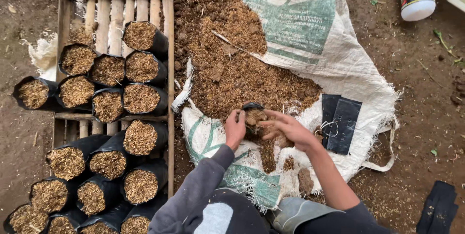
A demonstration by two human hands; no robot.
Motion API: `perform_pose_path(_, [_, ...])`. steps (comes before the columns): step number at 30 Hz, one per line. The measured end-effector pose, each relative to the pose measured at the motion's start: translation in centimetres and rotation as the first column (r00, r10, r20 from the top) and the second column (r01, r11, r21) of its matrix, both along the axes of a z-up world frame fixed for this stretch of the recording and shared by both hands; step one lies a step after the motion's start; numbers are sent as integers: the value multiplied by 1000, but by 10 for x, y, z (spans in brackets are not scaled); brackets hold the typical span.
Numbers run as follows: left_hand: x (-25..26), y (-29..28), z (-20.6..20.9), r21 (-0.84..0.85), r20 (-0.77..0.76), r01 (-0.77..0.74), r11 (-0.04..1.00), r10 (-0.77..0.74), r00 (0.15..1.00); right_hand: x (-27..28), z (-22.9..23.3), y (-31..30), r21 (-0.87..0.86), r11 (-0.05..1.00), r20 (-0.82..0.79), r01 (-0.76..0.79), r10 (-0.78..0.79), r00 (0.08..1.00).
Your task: The person sits on the ground and fills black plastic nursery bags with soil from a large sack using both hands. They then place the filled bags into a wooden slatted tray. The person repeats this process continuously.
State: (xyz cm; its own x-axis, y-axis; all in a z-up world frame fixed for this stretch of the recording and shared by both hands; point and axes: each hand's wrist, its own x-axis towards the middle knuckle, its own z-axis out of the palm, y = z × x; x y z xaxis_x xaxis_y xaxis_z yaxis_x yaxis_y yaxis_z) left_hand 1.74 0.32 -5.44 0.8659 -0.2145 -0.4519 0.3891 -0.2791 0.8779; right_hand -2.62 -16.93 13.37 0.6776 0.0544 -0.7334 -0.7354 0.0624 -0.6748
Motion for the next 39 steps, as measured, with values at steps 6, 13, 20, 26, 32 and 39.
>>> perform_pose_path(6, [7, 9, -32, -56, 68, 6, 998, -3, 998, -14, -93, -14, -843, 522, 342, 131, 331, 880])
perform_pose_path(13, [-3, -1, -20, 30, 117, 180, 983, -182, 976, -24, -161, 0, -593, 795, 299, 128, 70, 952])
perform_pose_path(20, [-8, -6, 32, 447, 215, 226, 866, -349, 912, -39, -169, -2, -675, 723, 289, 145, 79, 954])
perform_pose_path(26, [6, 2, 34, 533, 367, 183, 826, -421, 829, -18, -136, -11, -569, 809, 394, 149, 110, 912])
perform_pose_path(32, [38, 25, 23, 161, 220, -56, 985, 20, 975, 32, -131, -28, -669, 738, 477, 82, 343, 810])
perform_pose_path(39, [45, 57, 25, 166, 200, -209, 964, 175, 964, 52, -164, -60, -946, 207, 324, 251, 530, 784])
